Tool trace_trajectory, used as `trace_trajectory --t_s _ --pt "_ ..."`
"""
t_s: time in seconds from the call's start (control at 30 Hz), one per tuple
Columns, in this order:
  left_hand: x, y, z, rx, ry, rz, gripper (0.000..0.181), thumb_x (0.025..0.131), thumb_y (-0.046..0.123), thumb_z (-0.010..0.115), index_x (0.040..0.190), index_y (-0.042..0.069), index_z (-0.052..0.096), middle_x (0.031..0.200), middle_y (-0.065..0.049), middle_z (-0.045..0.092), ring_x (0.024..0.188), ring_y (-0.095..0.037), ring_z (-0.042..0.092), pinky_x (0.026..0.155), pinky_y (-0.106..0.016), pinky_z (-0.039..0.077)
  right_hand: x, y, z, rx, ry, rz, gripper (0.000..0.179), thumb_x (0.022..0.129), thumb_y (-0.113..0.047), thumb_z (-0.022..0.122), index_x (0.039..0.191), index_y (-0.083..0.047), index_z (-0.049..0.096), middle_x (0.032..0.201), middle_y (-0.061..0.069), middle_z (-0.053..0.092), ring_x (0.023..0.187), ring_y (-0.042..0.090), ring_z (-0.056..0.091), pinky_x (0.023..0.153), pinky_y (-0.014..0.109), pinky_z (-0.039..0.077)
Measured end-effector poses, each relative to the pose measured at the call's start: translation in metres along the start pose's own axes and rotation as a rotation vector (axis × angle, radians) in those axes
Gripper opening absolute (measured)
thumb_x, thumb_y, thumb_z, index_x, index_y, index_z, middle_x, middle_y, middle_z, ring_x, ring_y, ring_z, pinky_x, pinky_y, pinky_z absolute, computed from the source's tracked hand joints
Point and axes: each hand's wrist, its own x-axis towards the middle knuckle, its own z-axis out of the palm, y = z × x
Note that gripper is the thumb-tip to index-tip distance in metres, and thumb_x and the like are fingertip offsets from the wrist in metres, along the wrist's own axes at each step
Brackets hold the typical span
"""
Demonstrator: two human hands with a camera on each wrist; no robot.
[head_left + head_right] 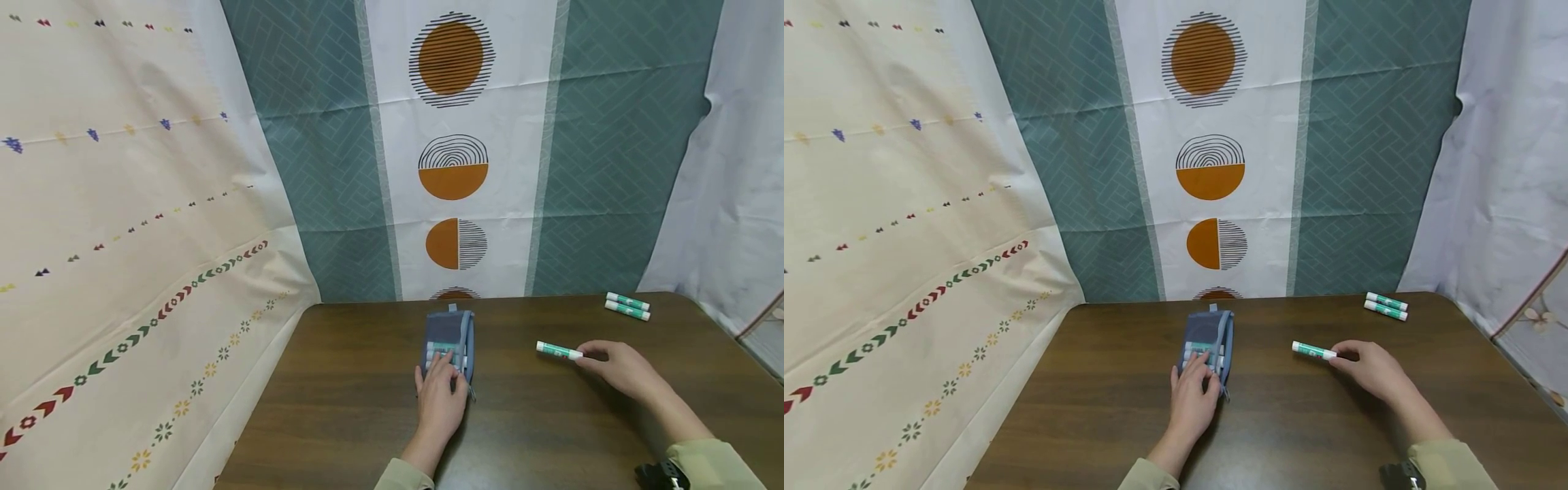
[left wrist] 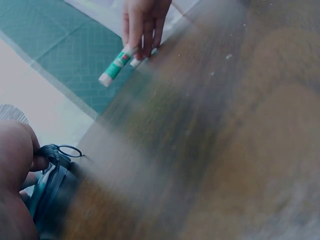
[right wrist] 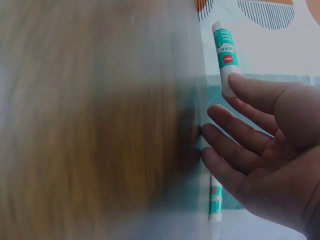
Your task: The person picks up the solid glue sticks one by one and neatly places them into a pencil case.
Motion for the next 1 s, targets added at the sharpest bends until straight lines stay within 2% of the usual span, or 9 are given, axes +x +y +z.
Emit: trace_trajectory --t_s 0.5,1.0 --pt "-0.003 0.000 0.000 0.002 0.008 0.003 0.023 0.100 0.010 0.070 0.080 0.018 0.062 0.149 -0.008 0.070 0.151 -0.035 0.054 0.123 -0.079 0.020 0.018 -0.038 0.027 0.081 -0.019 -0.038 0.026 0.103 -0.029 0.079 0.116 -0.007 0.079 0.114 0.013 0.077 0.102 0.032 0.067 0.093 0.063 0.056" --pt "-0.002 0.000 -0.001 -0.012 -0.005 -0.006 0.025 0.101 0.010 0.069 0.079 0.019 0.061 0.151 -0.007 0.068 0.152 -0.034 0.052 0.125 -0.078 0.019 0.047 -0.071 0.055 0.126 -0.026 -0.089 0.026 0.102 -0.027 0.080 0.118 -0.007 0.079 0.117 0.011 0.077 0.105 0.032 0.068 0.094 0.061 0.057"
